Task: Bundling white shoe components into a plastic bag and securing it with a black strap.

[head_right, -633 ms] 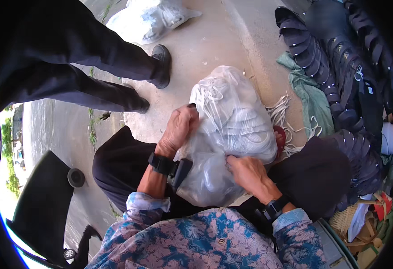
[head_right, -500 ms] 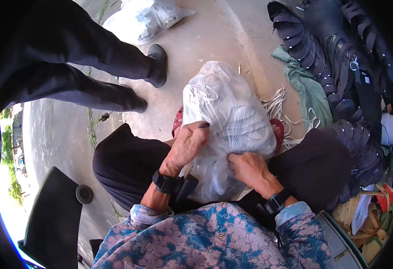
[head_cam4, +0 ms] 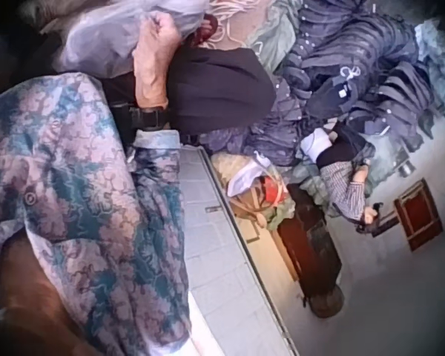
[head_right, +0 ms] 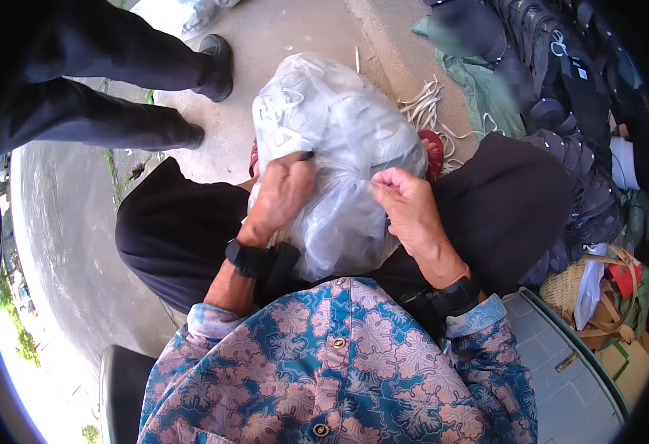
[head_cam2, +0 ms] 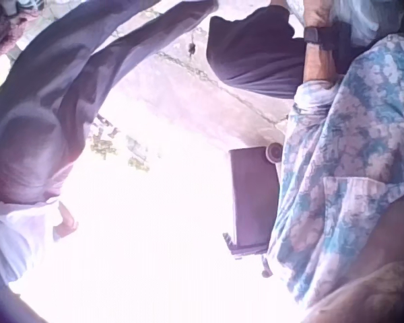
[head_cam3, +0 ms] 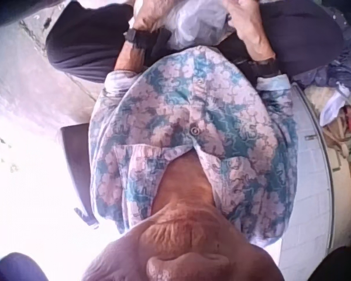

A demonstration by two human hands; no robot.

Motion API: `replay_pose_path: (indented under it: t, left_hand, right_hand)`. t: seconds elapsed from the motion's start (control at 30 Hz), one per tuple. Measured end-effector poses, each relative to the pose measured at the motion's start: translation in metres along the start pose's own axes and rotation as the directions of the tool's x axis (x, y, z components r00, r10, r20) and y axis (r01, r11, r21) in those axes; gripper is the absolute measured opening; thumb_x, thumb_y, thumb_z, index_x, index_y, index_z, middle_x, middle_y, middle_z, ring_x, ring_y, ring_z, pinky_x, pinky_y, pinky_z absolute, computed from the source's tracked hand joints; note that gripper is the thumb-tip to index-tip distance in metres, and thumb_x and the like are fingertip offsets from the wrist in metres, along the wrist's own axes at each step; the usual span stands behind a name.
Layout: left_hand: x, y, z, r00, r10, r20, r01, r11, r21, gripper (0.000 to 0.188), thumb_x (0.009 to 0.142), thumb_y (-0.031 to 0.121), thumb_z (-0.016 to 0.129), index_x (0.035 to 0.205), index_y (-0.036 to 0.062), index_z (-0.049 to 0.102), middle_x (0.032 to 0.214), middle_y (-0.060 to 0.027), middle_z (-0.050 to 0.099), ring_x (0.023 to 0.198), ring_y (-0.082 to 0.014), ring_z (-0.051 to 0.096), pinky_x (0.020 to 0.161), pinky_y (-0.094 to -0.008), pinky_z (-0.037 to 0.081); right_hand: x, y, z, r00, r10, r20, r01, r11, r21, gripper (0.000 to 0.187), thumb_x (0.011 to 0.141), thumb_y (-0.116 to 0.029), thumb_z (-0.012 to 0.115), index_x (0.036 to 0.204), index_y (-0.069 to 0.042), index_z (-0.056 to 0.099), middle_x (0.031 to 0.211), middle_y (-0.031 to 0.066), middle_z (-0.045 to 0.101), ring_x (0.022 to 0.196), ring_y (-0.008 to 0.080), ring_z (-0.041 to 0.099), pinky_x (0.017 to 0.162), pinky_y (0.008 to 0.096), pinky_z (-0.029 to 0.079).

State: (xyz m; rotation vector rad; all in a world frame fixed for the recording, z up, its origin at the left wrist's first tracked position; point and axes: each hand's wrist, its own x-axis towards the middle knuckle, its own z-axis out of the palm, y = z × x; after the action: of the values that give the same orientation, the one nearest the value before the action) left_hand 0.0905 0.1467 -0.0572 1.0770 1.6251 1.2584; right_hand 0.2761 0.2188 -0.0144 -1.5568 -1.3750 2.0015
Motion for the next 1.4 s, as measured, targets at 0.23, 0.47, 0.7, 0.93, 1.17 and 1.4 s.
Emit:
replay_pose_path:
  t: [0.23,0.47,0.7,0.93,1.17,1.4]
  left_hand:
    - [-0.009,0.018,-0.011,0.973,-0.228,-0.042,0.225,0.971,-0.077,0.029,0.090,0.019,0.041,0.064,0.0056,0.043,0.057,0.0015,0.039,0.054,-0.0069,0.034,0.050,-0.0238,0.029]
    - [-0.018,0.005,-0.013,0.968,-0.244,-0.057,0.244,0.970,-0.013,0.026,0.092,0.018,0.042,0.069,0.0048,0.044,0.063,0.0044,0.037,0.058,-0.0058,0.032,0.052,-0.0224,0.029]
    - [-0.010,0.009,-0.014,0.954,-0.287,-0.090,0.272,0.951,-0.149,0.027,0.090,0.017,0.042,0.066,0.0059,0.041,0.060,0.0030,0.034,0.057,-0.0073,0.031,0.053,-0.0240,0.027]
    - [-0.008,0.003,-0.016,0.977,-0.202,-0.070,0.193,0.973,-0.126,0.026,0.092,0.020,0.043,0.072,0.0043,0.048,0.061,0.0050,0.038,0.056,-0.0040,0.033,0.050,-0.0211,0.028]
    - [-0.008,0.003,-0.017,0.981,-0.189,-0.032,0.185,0.978,-0.096,0.026,0.091,0.019,0.041,0.070,0.0043,0.047,0.060,0.0046,0.038,0.056,-0.0042,0.033,0.050,-0.0217,0.028]
    - [-0.007,0.002,-0.018,0.984,-0.169,-0.059,0.166,0.984,-0.060,0.028,0.091,0.021,0.040,0.068,0.0046,0.046,0.060,0.0041,0.039,0.055,-0.0047,0.033,0.050,-0.0225,0.029]
  right_hand:
    - [-0.018,0.022,-0.044,0.990,-0.106,0.093,0.135,0.902,-0.409,0.025,0.080,-0.005,0.064,0.101,0.001,0.053,0.068,0.0035,0.050,0.055,0.0108,0.046,0.048,0.0270,0.040]
    - [-0.031,0.022,-0.036,0.976,-0.157,0.149,0.173,0.155,-0.973,0.009,0.076,0.001,0.056,0.085,0.003,0.056,0.089,0.0227,0.056,0.078,0.0403,0.058,0.069,0.0466,0.048]
    - [-0.007,0.004,-0.056,0.972,-0.109,0.209,0.217,0.060,-0.974,0.013,0.075,0.002,0.056,0.085,0.004,0.065,0.093,0.0255,0.060,0.084,0.0412,0.063,0.073,0.0442,0.053]
    - [0.005,0.011,-0.068,0.994,0.012,0.110,0.108,0.088,-0.990,0.016,0.077,0.000,0.054,0.087,0.004,0.066,0.091,0.0239,0.064,0.090,0.0378,0.063,0.076,0.0439,0.052]
    - [0.006,0.013,-0.077,0.960,0.178,0.217,0.243,-0.142,-0.960,0.017,0.075,-0.001,0.054,0.086,0.003,0.066,0.095,0.0208,0.063,0.091,0.0351,0.063,0.077,0.0404,0.051]
    - [0.020,0.031,-0.099,0.915,0.016,0.404,0.400,0.108,-0.910,0.016,0.087,-0.012,0.050,0.092,-0.002,0.061,0.088,0.0165,0.060,0.083,0.0306,0.062,0.066,0.0401,0.049]
